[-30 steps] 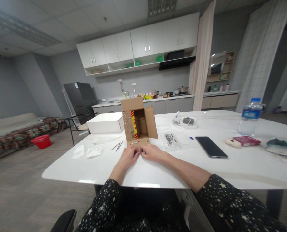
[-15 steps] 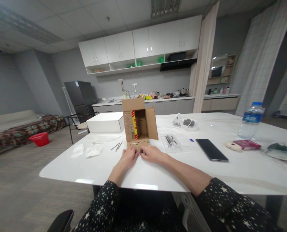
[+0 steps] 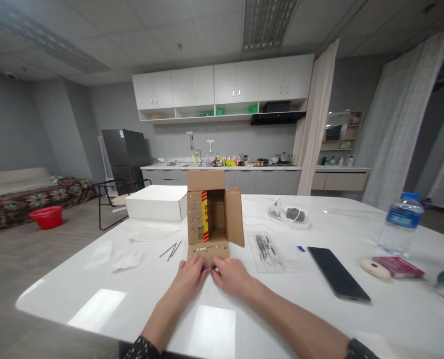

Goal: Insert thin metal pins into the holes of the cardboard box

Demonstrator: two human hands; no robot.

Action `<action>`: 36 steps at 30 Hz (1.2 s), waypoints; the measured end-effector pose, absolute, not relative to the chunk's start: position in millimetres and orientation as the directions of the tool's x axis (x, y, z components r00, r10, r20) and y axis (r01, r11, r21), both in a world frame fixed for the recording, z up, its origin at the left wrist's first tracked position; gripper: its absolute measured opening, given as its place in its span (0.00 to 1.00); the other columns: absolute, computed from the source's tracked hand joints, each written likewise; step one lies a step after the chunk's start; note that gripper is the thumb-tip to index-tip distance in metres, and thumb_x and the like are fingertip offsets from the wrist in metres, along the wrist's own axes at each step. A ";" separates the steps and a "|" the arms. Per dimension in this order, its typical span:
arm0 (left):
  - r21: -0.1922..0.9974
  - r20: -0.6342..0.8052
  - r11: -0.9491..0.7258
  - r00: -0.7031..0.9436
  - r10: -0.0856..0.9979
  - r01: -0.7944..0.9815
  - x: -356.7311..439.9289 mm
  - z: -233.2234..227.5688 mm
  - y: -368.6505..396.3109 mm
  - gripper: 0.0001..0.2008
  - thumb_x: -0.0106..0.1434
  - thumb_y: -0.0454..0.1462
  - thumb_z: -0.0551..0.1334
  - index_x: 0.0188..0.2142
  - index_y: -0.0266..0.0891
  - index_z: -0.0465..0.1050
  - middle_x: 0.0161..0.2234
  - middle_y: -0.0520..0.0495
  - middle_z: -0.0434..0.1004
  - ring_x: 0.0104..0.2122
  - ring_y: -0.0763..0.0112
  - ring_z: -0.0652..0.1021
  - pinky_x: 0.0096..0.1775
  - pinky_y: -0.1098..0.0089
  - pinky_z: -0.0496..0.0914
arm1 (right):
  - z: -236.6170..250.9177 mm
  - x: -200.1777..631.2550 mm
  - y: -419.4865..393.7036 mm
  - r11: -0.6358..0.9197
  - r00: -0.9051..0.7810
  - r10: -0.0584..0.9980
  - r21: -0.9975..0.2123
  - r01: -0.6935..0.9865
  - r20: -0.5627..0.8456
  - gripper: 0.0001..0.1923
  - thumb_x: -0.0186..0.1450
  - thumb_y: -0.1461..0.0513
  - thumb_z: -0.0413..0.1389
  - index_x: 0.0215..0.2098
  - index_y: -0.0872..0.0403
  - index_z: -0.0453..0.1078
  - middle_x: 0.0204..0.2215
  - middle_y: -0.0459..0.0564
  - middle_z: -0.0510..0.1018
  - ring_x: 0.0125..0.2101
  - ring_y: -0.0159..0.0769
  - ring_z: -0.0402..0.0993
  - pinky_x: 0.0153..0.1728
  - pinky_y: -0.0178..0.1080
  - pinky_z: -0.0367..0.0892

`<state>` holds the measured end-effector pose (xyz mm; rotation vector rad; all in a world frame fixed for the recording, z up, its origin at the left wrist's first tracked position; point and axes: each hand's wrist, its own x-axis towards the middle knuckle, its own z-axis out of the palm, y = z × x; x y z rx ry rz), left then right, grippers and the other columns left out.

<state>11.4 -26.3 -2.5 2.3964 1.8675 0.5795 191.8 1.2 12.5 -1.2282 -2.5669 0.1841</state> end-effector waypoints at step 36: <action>0.338 0.531 -0.227 0.015 0.847 0.913 -0.7 -13.0 -27.1 0.14 0.71 0.39 0.46 0.37 0.40 0.68 0.35 0.44 0.77 0.39 0.59 0.77 0.43 0.57 0.65 | 2.6 168.8 3.3 0.508 -0.399 0.861 -0.518 0.688 0.315 0.07 0.64 0.59 0.51 0.36 0.50 0.71 0.27 0.46 0.79 0.27 0.35 0.72 0.28 0.36 0.47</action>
